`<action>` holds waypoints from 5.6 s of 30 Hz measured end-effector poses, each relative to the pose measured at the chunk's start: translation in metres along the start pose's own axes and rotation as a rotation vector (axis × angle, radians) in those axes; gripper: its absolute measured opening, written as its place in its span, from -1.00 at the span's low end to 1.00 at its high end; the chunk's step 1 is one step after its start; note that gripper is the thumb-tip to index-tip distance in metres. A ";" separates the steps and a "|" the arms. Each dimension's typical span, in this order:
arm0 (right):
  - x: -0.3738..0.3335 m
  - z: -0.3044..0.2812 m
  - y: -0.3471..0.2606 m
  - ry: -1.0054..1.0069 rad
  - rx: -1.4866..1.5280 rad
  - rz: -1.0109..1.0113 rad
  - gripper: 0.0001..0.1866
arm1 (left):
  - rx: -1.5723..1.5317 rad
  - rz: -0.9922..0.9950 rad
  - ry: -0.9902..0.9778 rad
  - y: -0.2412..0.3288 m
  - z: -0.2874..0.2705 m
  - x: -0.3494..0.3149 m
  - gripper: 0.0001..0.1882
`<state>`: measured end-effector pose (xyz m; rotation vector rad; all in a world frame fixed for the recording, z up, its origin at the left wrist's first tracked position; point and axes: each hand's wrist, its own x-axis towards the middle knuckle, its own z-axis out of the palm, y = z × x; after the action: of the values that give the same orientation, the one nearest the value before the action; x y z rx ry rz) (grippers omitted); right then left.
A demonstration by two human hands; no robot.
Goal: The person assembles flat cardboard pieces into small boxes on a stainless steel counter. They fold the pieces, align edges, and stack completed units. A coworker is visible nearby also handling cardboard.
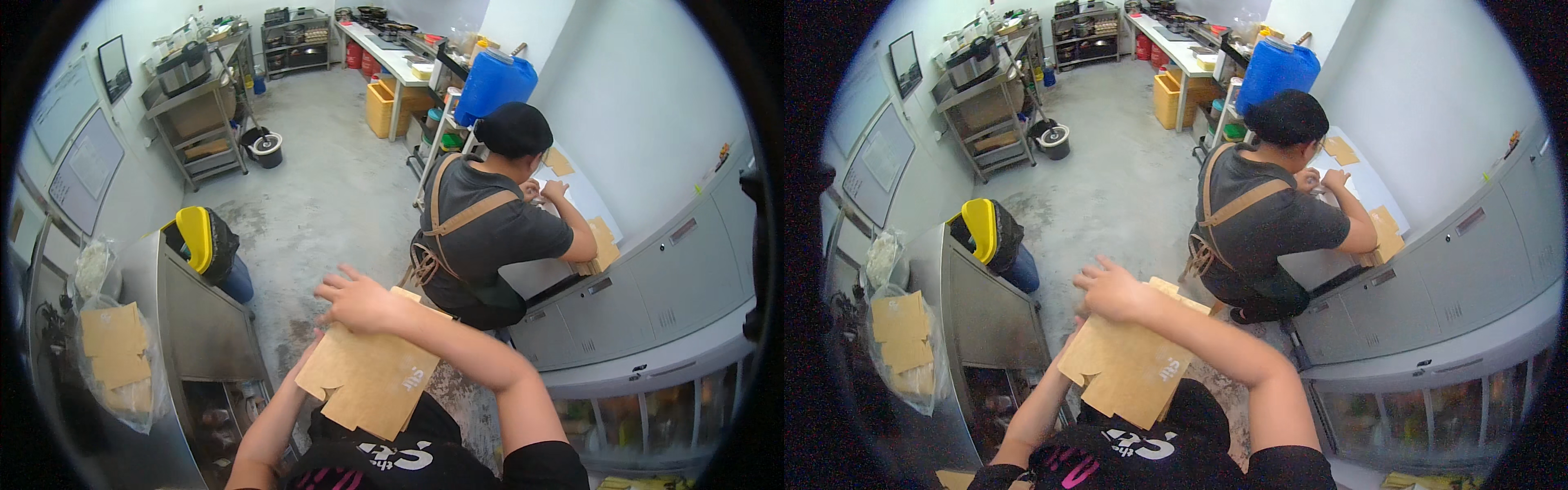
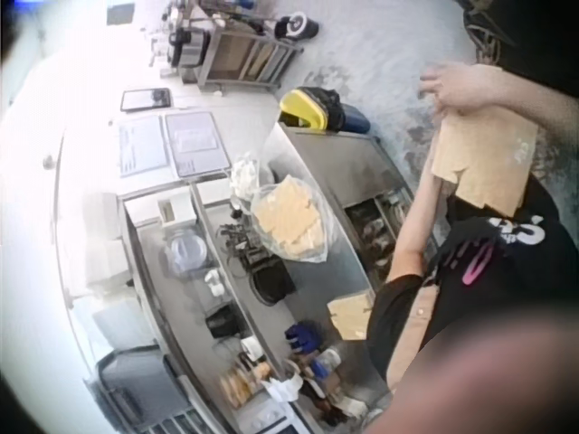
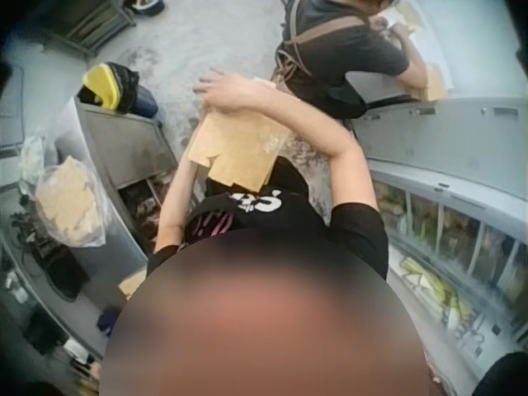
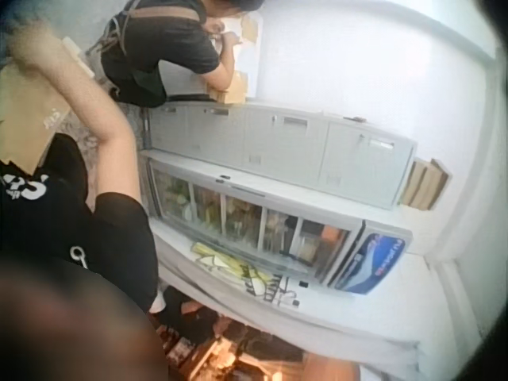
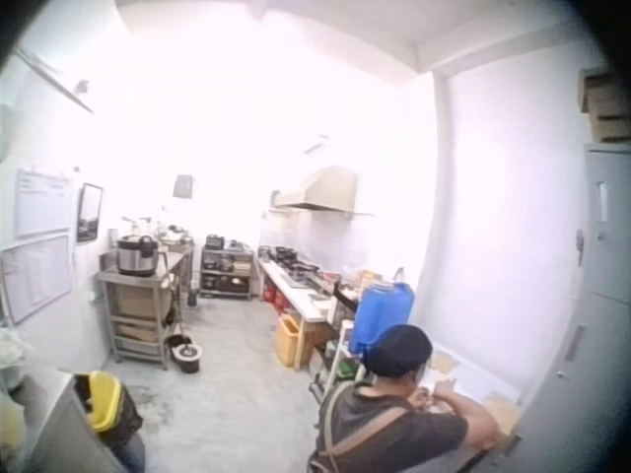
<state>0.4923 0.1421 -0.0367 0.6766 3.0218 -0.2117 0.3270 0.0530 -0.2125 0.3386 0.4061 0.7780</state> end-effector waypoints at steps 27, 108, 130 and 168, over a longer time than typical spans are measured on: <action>-0.324 0.137 -0.012 1.717 1.423 1.169 -0.50 | 1.258 -0.155 -0.062 -0.068 0.201 0.207 -0.42; 0.362 0.018 -0.239 0.376 0.912 -0.707 -0.75 | 0.227 1.496 1.781 0.066 -0.063 -0.334 -0.49; 0.469 0.131 -0.229 -0.084 0.533 -0.267 -0.48 | 0.564 0.349 2.852 0.004 -0.062 -0.449 -0.15; 0.472 0.048 -0.202 -0.277 1.239 0.045 -0.68 | 0.175 1.080 2.343 0.053 -0.115 -0.372 -0.81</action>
<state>-0.0206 0.1537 -0.0907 0.6157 2.2924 -2.0079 0.0014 -0.1678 -0.2054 -0.4832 2.6269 1.9651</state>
